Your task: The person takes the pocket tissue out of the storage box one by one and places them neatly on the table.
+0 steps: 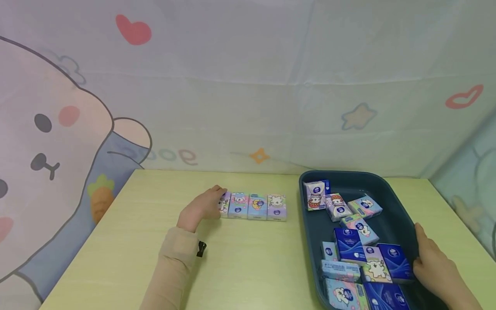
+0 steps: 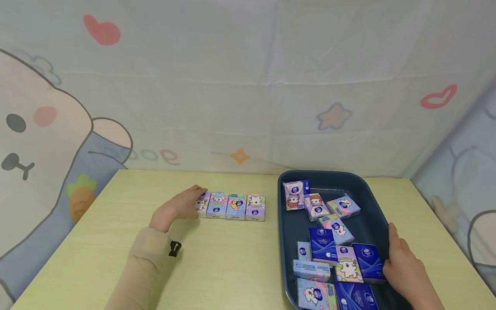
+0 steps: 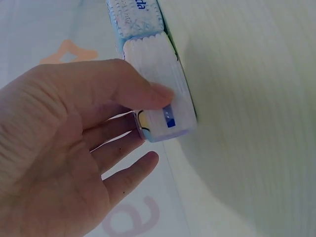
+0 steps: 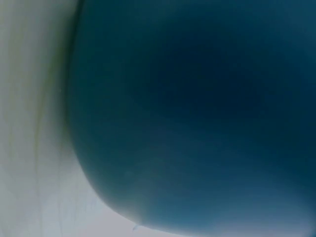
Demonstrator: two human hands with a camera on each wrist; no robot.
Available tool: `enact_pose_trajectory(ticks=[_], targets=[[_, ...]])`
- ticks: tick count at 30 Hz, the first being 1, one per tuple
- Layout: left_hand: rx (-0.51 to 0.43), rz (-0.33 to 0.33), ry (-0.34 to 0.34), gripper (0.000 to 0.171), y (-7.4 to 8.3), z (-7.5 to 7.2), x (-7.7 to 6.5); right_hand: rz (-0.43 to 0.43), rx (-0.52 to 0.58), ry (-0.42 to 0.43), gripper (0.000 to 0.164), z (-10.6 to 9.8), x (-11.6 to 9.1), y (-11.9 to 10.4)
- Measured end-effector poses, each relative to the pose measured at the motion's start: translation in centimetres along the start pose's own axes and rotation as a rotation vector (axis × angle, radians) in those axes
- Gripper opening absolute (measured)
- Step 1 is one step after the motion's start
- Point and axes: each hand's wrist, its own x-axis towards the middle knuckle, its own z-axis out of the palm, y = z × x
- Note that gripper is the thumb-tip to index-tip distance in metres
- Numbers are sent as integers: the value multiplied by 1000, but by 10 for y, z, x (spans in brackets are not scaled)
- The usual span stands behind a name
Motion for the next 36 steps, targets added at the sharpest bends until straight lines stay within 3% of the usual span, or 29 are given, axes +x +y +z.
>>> enact_pose_trajectory(ticks=[10,17,25,32,36], targets=[[-26,-22,-17,85,0,1,-4,3,0,-2,84,1,-1,-1],[-39,7,25,89,10,-10,-15,-2,-4,1,84,0,-1,-1],[-95,114,76,82,44,-19,-29,11,-6,-7,84,-1,-1,-2],[-129,241,39,72,82,-7,-34,9,-5,-8,84,0,-1,-1],[-94,332,30,68,103,2,-35,3,-4,5,83,1,-1,0]])
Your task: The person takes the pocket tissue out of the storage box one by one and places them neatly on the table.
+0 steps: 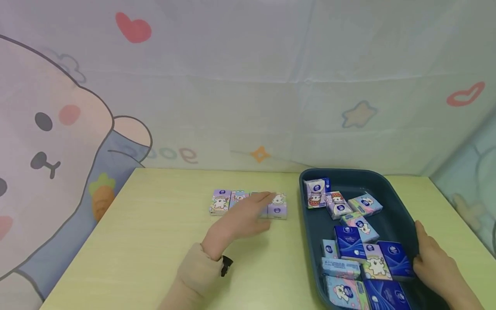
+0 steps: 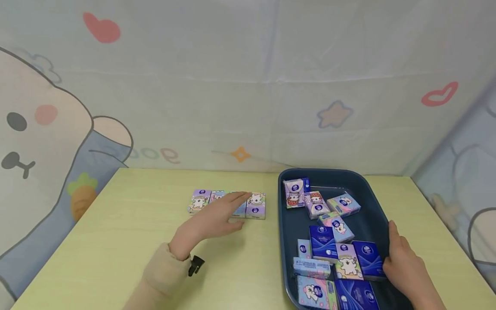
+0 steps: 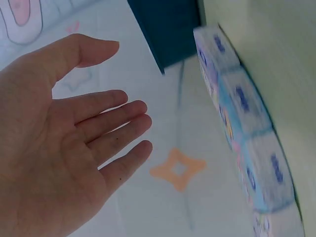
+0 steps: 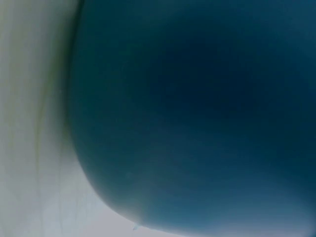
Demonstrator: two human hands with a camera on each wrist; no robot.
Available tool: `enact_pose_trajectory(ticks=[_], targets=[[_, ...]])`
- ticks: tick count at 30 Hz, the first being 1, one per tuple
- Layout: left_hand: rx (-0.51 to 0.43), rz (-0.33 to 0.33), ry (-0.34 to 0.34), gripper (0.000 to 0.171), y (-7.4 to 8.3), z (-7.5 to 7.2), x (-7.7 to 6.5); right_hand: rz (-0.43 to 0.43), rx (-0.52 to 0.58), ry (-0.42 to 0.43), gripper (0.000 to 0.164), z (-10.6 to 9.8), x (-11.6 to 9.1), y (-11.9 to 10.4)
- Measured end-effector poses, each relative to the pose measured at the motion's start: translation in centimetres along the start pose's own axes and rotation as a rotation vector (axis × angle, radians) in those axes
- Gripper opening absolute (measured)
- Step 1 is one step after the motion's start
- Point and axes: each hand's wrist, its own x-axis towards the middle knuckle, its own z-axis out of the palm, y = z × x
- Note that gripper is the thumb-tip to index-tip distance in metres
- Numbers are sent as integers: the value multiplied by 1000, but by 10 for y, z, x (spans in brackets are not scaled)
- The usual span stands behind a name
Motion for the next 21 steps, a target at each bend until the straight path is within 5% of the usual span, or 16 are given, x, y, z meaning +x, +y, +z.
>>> enact_pose_trajectory(ticks=[14,21], targets=[[317,394,51,57,63,41,20,-1,0,-1,83,-2,0,-2],[394,501,-40,54,94,56,24,5,-2,-19,83,-4,0,-3]])
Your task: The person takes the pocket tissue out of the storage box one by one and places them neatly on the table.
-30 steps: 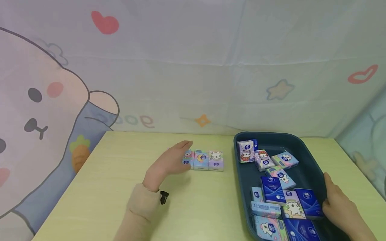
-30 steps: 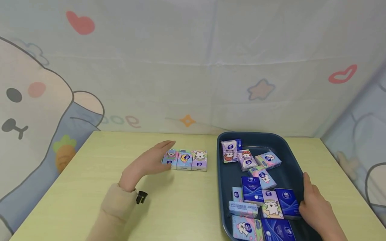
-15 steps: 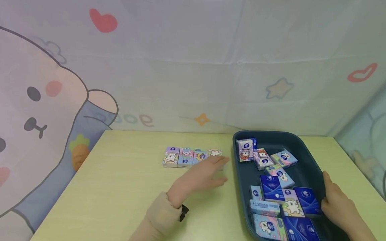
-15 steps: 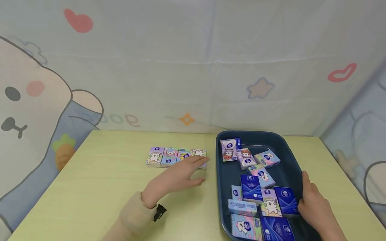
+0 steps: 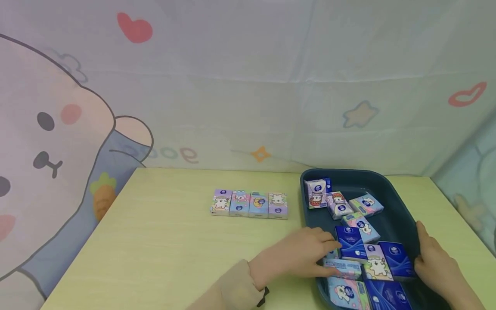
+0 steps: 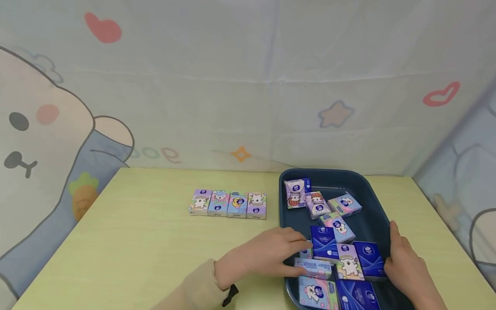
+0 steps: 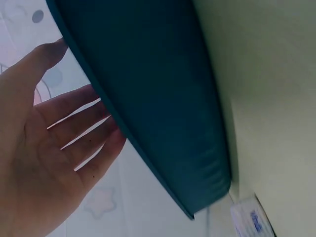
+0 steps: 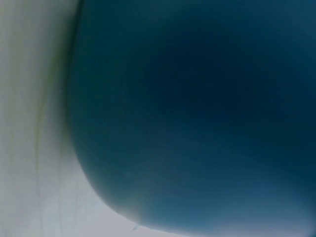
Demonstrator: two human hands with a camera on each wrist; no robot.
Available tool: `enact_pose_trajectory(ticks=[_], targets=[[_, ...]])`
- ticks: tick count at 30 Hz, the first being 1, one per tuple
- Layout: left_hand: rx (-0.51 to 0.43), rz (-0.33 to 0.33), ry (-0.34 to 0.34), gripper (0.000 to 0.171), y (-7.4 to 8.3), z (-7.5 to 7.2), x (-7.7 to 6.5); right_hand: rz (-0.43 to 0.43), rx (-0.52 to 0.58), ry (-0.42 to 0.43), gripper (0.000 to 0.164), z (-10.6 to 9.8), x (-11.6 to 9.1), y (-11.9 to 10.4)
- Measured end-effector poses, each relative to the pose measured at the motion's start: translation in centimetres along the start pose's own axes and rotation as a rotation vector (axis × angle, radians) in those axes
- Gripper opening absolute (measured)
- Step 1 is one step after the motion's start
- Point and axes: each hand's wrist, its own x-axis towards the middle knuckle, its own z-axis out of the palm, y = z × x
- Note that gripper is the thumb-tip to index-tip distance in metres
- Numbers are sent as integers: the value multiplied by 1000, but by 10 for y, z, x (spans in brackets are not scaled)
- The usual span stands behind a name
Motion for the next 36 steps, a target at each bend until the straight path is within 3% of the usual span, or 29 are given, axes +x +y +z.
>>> enact_pose_trajectory(ticks=[4,9,21,33,36], targets=[[46,12,-75,48,12,4,10,-2,-1,-2,82,0,0,0],[91,-28,-125,43,21,6,17,-2,-1,0,83,1,1,1],[83,-152,-179,41,29,9,26,-11,6,15,83,2,1,2],[50,-177,-198,38,32,8,27,-8,2,7,83,2,1,2],[65,-173,-167,35,33,6,24,-9,2,15,82,2,1,2]])
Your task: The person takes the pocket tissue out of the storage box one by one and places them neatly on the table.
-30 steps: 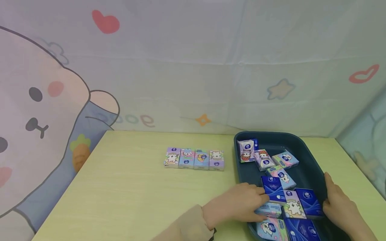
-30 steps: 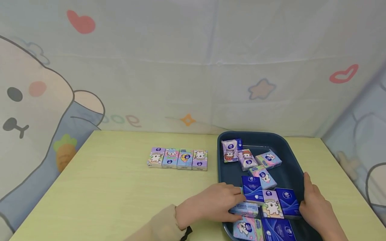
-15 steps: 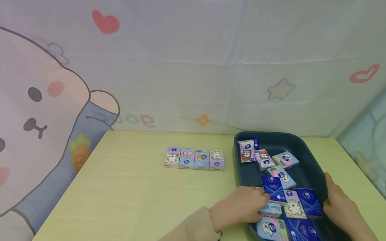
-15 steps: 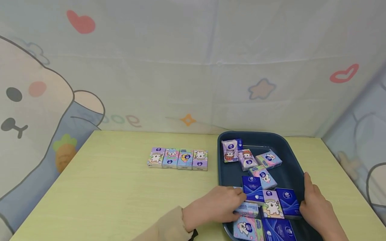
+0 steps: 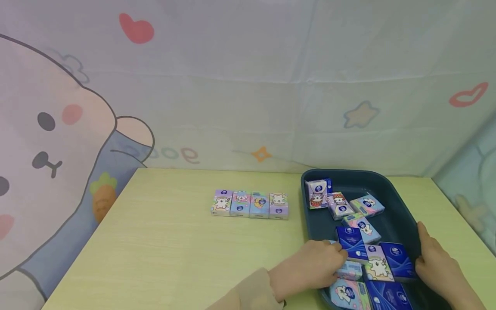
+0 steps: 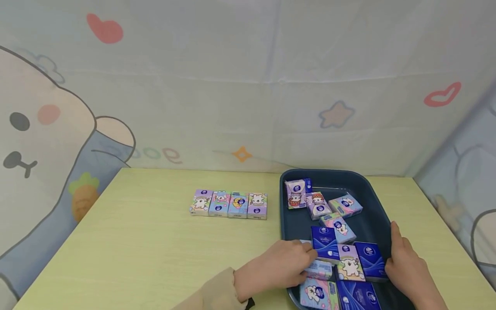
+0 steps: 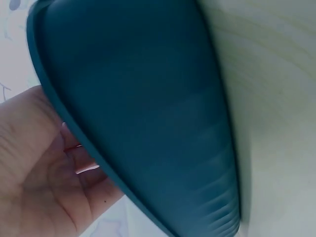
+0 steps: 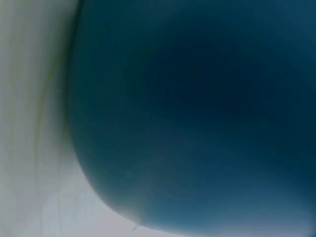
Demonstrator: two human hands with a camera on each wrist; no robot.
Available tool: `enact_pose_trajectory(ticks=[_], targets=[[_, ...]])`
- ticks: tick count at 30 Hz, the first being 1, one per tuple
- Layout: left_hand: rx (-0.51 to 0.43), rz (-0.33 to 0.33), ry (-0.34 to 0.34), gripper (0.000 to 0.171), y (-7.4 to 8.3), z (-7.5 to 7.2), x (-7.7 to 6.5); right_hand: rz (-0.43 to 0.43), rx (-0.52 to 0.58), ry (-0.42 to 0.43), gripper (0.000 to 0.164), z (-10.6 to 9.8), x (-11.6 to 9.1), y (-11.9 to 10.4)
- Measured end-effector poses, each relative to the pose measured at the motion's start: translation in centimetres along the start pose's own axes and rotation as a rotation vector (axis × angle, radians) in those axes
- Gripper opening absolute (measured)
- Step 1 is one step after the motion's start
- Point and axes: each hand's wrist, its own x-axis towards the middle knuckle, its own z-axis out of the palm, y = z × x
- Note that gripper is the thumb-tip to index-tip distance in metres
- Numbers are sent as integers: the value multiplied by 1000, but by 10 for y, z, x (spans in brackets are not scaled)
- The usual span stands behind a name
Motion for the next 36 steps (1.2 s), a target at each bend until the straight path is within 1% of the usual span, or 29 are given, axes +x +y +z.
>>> enact_pose_trajectory(ticks=[4,6,8,10,13,15,18,21,23,24,26,28,31,33,34,36], targets=[[19,21,89,28,-1,-5,-10,-4,-1,13,81,0,-1,0],[0,26,126,27,-3,-8,-16,-4,-2,9,82,0,-1,0],[-47,27,181,27,-7,-12,-23,-5,-2,6,82,0,-1,0],[-132,8,246,28,-12,-14,-30,-8,-1,6,83,0,-1,0],[-298,-37,367,27,-19,-14,-41,-10,0,7,83,-1,-1,-1],[-435,-79,439,26,-22,-12,-49,-9,1,6,84,-1,-1,-1],[-692,-129,532,24,-26,-7,-61,-4,4,3,84,-2,-1,-2],[-968,-194,594,25,-33,0,-68,-2,5,3,85,-2,0,-3],[-1117,-271,613,25,-40,5,-71,-4,7,4,85,-2,-1,-2],[-1168,-315,620,26,-43,8,-72,-5,7,5,85,-2,-1,-2],[-1236,-414,629,27,-50,14,-74,-9,8,7,84,-1,-1,-2],[-1302,-490,618,29,-57,21,-76,-10,9,8,84,-1,0,-1],[-1468,-541,603,34,-68,29,-77,-8,6,8,84,0,0,-1],[-1586,-554,580,37,-74,35,-78,-5,3,9,84,0,0,-1],[-1633,-561,571,39,-76,39,-79,-4,3,9,83,0,0,-1],[-1680,-583,555,41,-80,43,-79,-5,4,10,83,0,0,-1]])
